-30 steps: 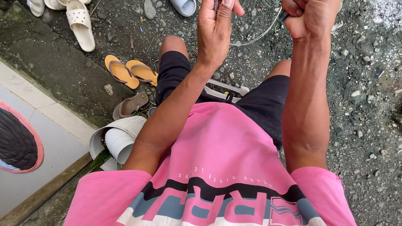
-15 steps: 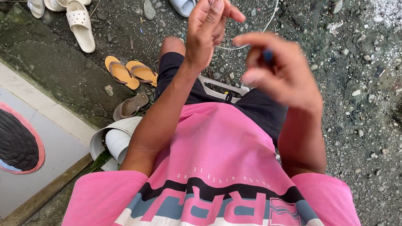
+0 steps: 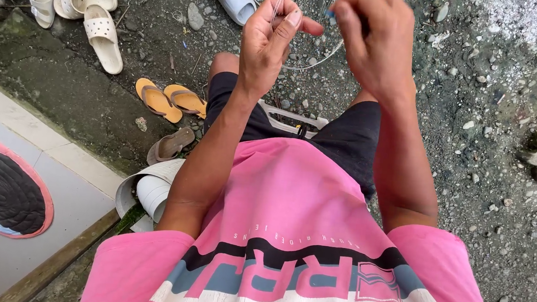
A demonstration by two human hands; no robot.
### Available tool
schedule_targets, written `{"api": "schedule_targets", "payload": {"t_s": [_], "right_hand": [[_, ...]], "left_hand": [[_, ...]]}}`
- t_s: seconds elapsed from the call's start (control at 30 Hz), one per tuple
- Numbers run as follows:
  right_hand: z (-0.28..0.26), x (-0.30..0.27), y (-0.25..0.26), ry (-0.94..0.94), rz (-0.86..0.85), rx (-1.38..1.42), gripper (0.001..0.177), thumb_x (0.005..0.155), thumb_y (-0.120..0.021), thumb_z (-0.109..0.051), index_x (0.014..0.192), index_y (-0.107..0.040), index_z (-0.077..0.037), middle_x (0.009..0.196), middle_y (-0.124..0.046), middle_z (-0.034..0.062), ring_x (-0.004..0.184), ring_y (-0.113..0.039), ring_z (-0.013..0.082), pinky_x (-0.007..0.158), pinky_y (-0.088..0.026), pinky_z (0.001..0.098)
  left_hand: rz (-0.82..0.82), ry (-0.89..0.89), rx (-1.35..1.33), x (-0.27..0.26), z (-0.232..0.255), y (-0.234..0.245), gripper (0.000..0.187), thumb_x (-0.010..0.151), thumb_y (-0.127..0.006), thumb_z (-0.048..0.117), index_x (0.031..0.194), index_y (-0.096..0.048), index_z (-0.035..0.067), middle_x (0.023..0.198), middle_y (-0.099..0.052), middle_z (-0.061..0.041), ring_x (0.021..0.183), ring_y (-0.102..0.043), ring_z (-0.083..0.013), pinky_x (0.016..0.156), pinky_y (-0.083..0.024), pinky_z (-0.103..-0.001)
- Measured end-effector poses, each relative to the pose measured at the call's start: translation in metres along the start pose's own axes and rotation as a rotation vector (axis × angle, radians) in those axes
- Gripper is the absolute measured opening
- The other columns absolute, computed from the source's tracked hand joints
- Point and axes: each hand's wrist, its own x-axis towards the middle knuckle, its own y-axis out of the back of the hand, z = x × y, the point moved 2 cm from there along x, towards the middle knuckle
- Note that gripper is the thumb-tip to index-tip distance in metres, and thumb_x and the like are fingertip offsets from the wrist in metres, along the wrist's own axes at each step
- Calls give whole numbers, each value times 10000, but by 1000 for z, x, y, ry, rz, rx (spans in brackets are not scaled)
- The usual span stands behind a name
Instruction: Repairing a fishing net by tying knots in the mesh using a netting needle.
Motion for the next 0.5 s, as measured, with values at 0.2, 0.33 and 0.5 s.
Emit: {"api": "schedule_targets", "payload": {"t_s": [0.2, 0.33, 0.5], "right_hand": [[23, 6, -20, -19, 80, -30, 46, 994, -616, -37, 956, -605, -14, 818, -580, 81, 701, -514, 220, 629, -390, 349], [20, 6, -23, -8, 139, 132, 188, 1051, -570, -130, 919, -571, 3, 799, -545, 86, 670, -466, 193, 594, -373, 317], [21, 7, -29, 13, 224, 120, 173, 1022, -564, -149, 942, -553, 3, 844, -566, 103, 701, -516, 208, 613, -418, 327]], "left_hand": [[-19, 28, -90, 0, -3, -2, 162, 960, -480, 267, 916, -448, 115, 852, -684, -97, 415, -229, -5, 357, -163, -155], [-9, 95, -178, 0, -8, 0, 181, 937, -495, 298, 901, -447, 127, 838, -689, -134, 408, -217, -4, 357, -160, -158], [-26, 168, -366, 2, -21, 0, 150, 930, -522, 267, 893, -452, 139, 837, -680, -145, 422, -209, 5, 358, -149, -151]]}}
